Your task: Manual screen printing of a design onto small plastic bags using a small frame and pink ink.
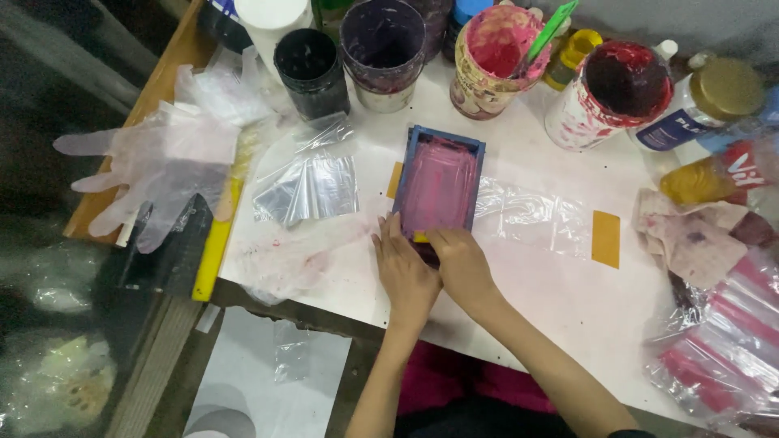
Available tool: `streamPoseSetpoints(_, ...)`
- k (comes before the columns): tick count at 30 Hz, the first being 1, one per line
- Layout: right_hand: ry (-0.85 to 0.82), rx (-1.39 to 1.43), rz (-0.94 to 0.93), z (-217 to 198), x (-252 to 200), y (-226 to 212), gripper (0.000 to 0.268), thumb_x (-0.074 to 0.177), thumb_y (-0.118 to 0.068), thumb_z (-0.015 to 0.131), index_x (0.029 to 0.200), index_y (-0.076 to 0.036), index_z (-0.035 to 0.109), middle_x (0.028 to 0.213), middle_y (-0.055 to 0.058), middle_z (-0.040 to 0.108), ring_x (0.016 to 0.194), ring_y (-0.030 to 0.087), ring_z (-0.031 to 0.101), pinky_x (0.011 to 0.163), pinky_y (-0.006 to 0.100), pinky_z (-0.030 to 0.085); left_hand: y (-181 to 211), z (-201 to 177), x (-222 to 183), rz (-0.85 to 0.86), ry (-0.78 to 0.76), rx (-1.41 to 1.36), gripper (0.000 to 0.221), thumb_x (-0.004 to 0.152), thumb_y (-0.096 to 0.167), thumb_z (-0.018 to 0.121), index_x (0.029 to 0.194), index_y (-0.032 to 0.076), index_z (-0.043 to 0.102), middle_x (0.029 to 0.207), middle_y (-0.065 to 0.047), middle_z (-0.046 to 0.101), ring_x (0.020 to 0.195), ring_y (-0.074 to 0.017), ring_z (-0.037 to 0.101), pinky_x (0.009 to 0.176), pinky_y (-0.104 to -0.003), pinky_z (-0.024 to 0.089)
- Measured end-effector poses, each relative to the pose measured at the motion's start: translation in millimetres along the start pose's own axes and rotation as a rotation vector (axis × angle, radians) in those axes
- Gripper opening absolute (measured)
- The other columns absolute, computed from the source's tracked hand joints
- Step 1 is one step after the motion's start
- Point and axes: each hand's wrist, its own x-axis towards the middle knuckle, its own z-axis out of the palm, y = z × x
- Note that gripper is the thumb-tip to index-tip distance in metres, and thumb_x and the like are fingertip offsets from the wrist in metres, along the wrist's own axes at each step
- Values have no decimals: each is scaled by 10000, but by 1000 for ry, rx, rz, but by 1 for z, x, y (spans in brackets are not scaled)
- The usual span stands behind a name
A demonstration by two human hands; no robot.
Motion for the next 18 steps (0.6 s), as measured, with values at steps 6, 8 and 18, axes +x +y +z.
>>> streamPoseSetpoints(6, -11, 58, -13, -21, 3, -7, 309, 964, 47, 496, 1145, -61, 722, 936, 117, 713, 923, 269, 696, 902, 338, 530, -4, 3, -2, 28, -13, 14, 1187, 610, 323, 954, 1513, -31, 270, 1453, -323, 440, 1450, -526, 335, 1223, -608, 128)
streamPoseSetpoints(8, -13, 56, -14, -15, -1, -4, 280, 964, 25, 521, 1137, -63, 722, 938, 113, 711, 935, 266, 697, 905, 341, 530, -1, -2, 0, 38, -28, 7, 1199, 618, 318, 949, 1527, -20, 245, 1466, -330, 424, 1460, -532, 311, 1223, -615, 93)
streamPoseSetpoints(18, 164, 271, 296, -73, -8, 20, 199, 990, -36, 612, 1146, 13, 725, 1058, 236, 735, 1074, 408, 684, 1030, 495, 493, 47, -46, 9, 3, -152, -15, 1568, 397, 454, 1024, 1623, 96, 114, 1595, -358, 154, 1466, -646, 83, 1196, -672, 141)
